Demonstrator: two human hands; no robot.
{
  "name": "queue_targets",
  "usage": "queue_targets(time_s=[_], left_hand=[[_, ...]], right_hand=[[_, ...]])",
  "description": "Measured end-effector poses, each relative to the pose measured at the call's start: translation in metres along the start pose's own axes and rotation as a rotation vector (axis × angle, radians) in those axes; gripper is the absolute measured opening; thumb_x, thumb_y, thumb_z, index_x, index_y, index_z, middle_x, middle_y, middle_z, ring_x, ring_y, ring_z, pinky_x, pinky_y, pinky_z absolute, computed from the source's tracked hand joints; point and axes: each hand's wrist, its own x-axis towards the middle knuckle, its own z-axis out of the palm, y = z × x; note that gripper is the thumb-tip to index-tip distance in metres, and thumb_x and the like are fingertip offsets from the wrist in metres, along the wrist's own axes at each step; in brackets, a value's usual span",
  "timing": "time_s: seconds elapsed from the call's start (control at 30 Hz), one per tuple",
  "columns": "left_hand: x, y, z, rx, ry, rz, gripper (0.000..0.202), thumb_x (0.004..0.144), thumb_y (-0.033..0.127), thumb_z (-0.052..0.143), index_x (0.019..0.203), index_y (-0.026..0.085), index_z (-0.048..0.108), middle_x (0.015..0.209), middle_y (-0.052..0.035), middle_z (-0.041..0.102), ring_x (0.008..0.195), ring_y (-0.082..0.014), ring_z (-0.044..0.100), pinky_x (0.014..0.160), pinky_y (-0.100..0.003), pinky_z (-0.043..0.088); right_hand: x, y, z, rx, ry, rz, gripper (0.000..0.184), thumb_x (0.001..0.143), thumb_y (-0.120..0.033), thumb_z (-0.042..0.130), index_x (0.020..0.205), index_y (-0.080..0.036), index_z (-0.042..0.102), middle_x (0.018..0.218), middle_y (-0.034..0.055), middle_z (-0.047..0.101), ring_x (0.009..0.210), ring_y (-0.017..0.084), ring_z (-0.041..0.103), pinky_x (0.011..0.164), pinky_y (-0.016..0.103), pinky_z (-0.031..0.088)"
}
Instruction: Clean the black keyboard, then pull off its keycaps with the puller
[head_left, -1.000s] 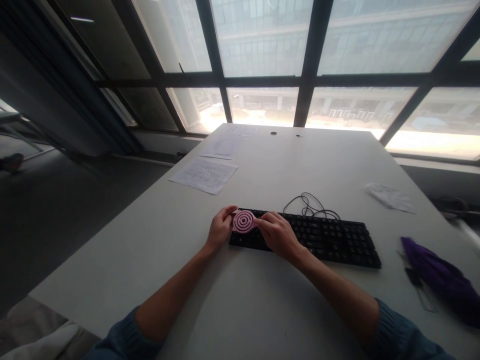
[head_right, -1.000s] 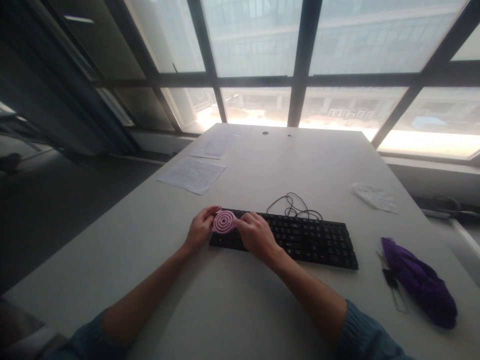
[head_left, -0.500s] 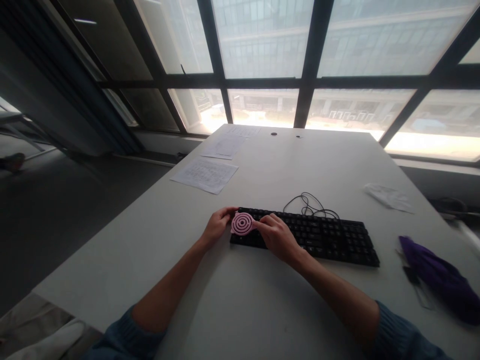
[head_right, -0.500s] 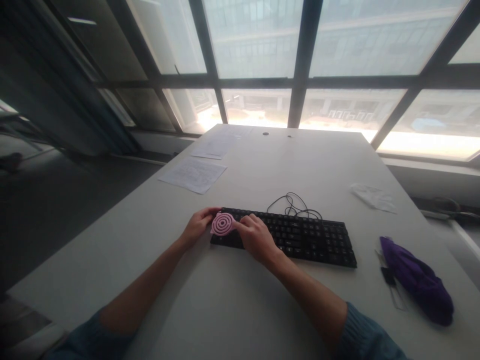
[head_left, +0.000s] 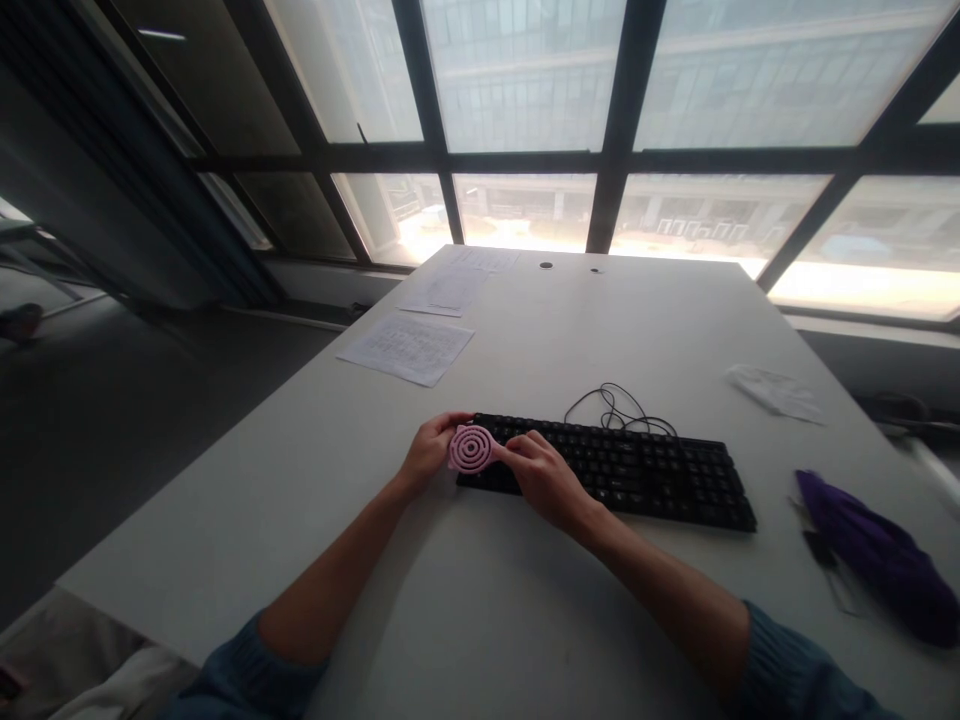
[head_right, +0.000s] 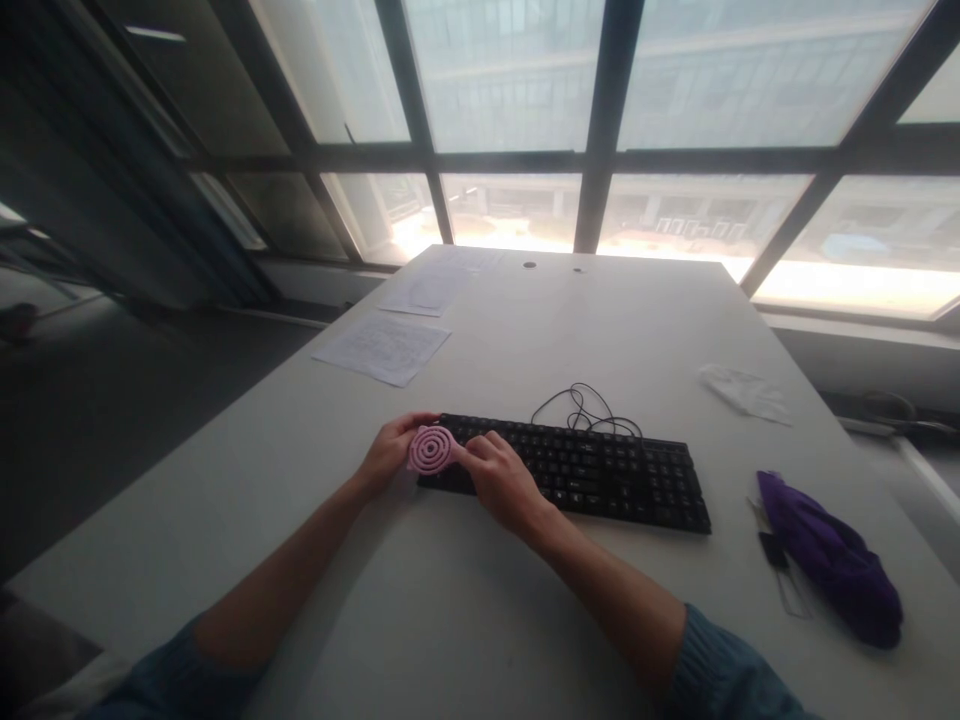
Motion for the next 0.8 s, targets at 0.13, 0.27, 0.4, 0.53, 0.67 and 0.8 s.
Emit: queue_targets(time_s=[0.13, 0.27, 0.4, 0.53, 0.67, 0.8], left_hand=[[0.0018, -0.0035, -0.0001, -0.028, 0.003, -0.004, 0.036, 0.076, 0.029, 0.059, 0.105, 0.013, 0.072, 0.097, -0.0096, 0.075, 0.085, -0.0232, 0.069, 0.082, -0.038, 0.056], [0.0037, -0.0073, 0.0000, -0.094, -0.030, -0.001, 0.035, 0.076, 0.025, 0.055, 0.104, 0.013, 0.071, 0.102, -0.0097, 0.075, 0.094, -0.0238, 0.069, 0.089, -0.039, 0.055], [0.0036, -0.0077, 0.0006, -0.161, -0.063, -0.010, 0.034, 0.077, 0.025, 0.056, 0.106, 0.013, 0.070, 0.104, -0.0104, 0.074, 0.095, -0.0236, 0.070, 0.092, -0.040, 0.055], [0.0029, -0.0069, 0.0014, -0.201, -0.069, -0.024, 0.033, 0.077, 0.025, 0.057, 0.105, 0.012, 0.070, 0.104, -0.0107, 0.074, 0.094, -0.0234, 0.070, 0.091, -0.041, 0.055], [0.0030, -0.0083, 0.0016, -0.220, -0.070, -0.026, 0.032, 0.078, 0.024, 0.057, 0.105, 0.012, 0.070, 0.104, -0.0105, 0.074, 0.094, -0.0230, 0.070, 0.092, -0.040, 0.055], [0.0035, -0.0102, 0.0009, -0.222, -0.075, -0.031, 0.032, 0.079, 0.025, 0.057, 0.105, 0.012, 0.070, 0.104, -0.0108, 0.074, 0.092, -0.0226, 0.070, 0.091, -0.040, 0.055]], right_hand=[[-0.0003, -0.0022, 0.0002, 0.003, -0.020, 0.019, 0.044, 0.096, -0.005, 0.042, 0.132, -0.023, 0.060, 0.100, 0.0086, 0.062, 0.090, 0.019, 0.051, 0.080, 0.031, 0.050], [-0.0004, -0.0015, -0.0035, 0.033, -0.009, -0.020, 0.041, 0.095, -0.006, 0.045, 0.128, -0.024, 0.063, 0.098, 0.0077, 0.063, 0.089, 0.019, 0.052, 0.080, 0.032, 0.049], [-0.0012, 0.0016, -0.0039, 0.064, 0.021, -0.081, 0.040, 0.093, -0.008, 0.050, 0.126, -0.027, 0.064, 0.096, 0.0071, 0.064, 0.089, 0.020, 0.054, 0.079, 0.033, 0.049], [-0.0008, 0.0009, -0.0038, 0.054, -0.004, -0.129, 0.042, 0.094, -0.008, 0.048, 0.128, -0.027, 0.062, 0.097, 0.0072, 0.064, 0.088, 0.019, 0.054, 0.080, 0.033, 0.050], [-0.0008, 0.0001, -0.0049, 0.029, -0.025, -0.148, 0.042, 0.095, -0.008, 0.046, 0.130, -0.027, 0.060, 0.099, 0.0076, 0.064, 0.088, 0.019, 0.054, 0.081, 0.034, 0.049], [-0.0015, 0.0019, -0.0053, 0.008, 0.004, -0.130, 0.039, 0.093, -0.009, 0.049, 0.126, -0.026, 0.063, 0.098, 0.0076, 0.064, 0.089, 0.020, 0.053, 0.082, 0.035, 0.047]])
